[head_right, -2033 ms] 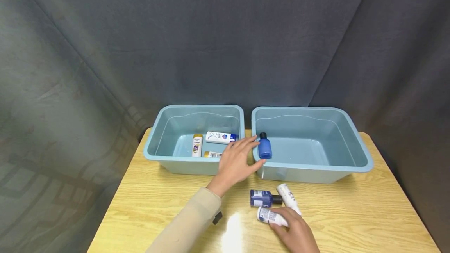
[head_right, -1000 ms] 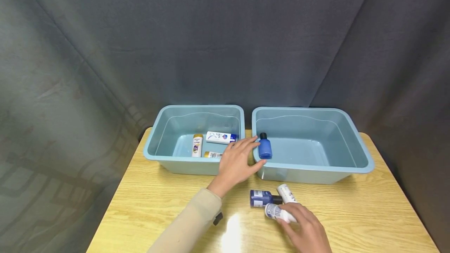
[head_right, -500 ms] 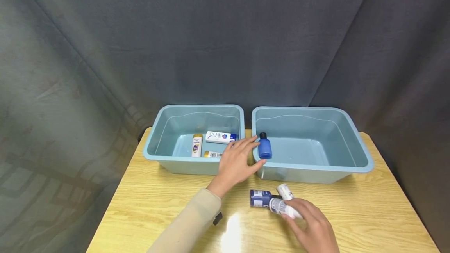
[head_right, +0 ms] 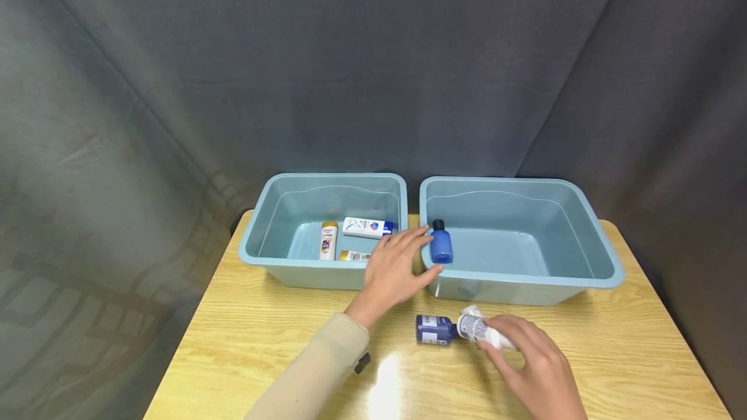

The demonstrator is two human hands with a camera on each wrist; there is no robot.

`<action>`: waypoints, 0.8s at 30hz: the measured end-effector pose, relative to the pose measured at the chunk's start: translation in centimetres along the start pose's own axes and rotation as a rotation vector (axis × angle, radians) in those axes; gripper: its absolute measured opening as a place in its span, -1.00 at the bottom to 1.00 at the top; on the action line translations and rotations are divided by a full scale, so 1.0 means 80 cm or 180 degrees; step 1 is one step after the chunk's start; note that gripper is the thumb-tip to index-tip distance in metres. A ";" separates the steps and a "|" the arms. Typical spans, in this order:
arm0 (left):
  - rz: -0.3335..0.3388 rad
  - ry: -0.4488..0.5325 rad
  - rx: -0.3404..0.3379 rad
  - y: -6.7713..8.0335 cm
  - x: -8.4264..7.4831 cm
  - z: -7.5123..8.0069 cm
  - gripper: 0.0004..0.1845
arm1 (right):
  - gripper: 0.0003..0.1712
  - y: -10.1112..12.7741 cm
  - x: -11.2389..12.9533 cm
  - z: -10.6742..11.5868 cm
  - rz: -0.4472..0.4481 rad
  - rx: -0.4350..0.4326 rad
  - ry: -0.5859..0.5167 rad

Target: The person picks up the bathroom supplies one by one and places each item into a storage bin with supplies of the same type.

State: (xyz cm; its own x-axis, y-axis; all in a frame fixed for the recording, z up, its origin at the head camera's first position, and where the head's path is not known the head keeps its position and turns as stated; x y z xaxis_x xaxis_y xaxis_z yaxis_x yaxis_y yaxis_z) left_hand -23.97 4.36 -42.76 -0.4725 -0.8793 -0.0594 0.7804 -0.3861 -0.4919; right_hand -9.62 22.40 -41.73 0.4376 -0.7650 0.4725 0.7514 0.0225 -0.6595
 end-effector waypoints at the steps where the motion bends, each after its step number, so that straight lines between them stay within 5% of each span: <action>1: 0.0003 0.0009 -0.0004 0.000 0.000 0.000 -0.33 | -0.34 -0.003 0.000 0.002 0.0001 -0.0016 0.0000; 7: 0.0014 0.0040 0.0013 0.000 0.000 0.001 -0.33 | -0.59 -0.020 0.001 0.014 0.0098 -0.0134 -0.0035; 12: 0.0020 0.0030 0.0021 0.000 0.000 -0.001 -0.32 | -0.29 -0.032 0.005 0.020 0.0130 -0.0237 0.0023; 24: 0.0024 0.0063 -0.0011 0.001 -0.001 0.000 -0.32 | -0.26 -0.056 0.008 0.034 0.0158 -0.0585 -0.0141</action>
State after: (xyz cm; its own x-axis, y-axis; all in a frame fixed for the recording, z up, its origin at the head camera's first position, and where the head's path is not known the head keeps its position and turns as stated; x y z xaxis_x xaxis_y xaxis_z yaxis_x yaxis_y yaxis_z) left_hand -23.88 4.38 -42.82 -0.4747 -0.8765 -0.0802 0.7825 -0.3786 -0.4943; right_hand -11.35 23.57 -36.91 0.4962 -0.7368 0.4593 0.6273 -0.0615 -0.7764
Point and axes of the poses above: each hand's wrist, its own y-axis away from the middle knuckle, its own z-axis out of the back of the hand, x = y × z, the point moved 8 cm from there along -y, towards the middle knuckle, and after that the axes turned 10 degrees about -x, right-handed, at the moved point
